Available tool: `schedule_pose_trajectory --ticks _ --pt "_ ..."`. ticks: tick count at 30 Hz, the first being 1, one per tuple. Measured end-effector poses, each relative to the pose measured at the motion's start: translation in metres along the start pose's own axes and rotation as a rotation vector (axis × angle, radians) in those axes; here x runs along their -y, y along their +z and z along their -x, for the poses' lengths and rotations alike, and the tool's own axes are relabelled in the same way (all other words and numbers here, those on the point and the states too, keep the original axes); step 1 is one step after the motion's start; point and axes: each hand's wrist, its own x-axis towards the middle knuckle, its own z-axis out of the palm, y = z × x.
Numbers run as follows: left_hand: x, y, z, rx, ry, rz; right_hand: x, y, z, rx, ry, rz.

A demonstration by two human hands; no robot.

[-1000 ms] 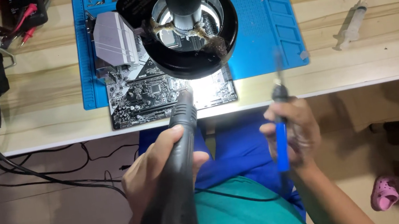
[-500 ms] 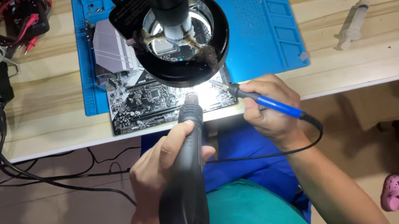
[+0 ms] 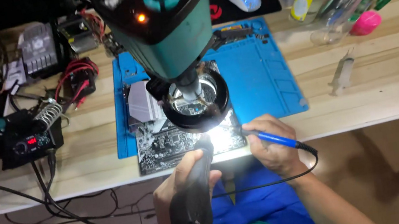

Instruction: Repairing a computer motherboard using a heat gun and a soldering probe under a digital microscope

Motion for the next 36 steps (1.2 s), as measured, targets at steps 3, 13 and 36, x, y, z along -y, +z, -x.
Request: schedule_pose_trajectory --ticks 3,13,36 --pt "-0.004 -0.003 -0.005 0.010 -0.028 0.013 0.004 -0.001 -0.004 0.006 -0.022 -0.035" --pt "-0.004 -0.003 -0.012 0.012 -0.064 0.035 0.005 -0.001 -0.005 0.049 -0.016 -0.042" --pt "-0.007 -0.009 -0.018 0.030 -0.115 0.019 0.004 0.000 -0.004 0.062 -0.003 -0.044"
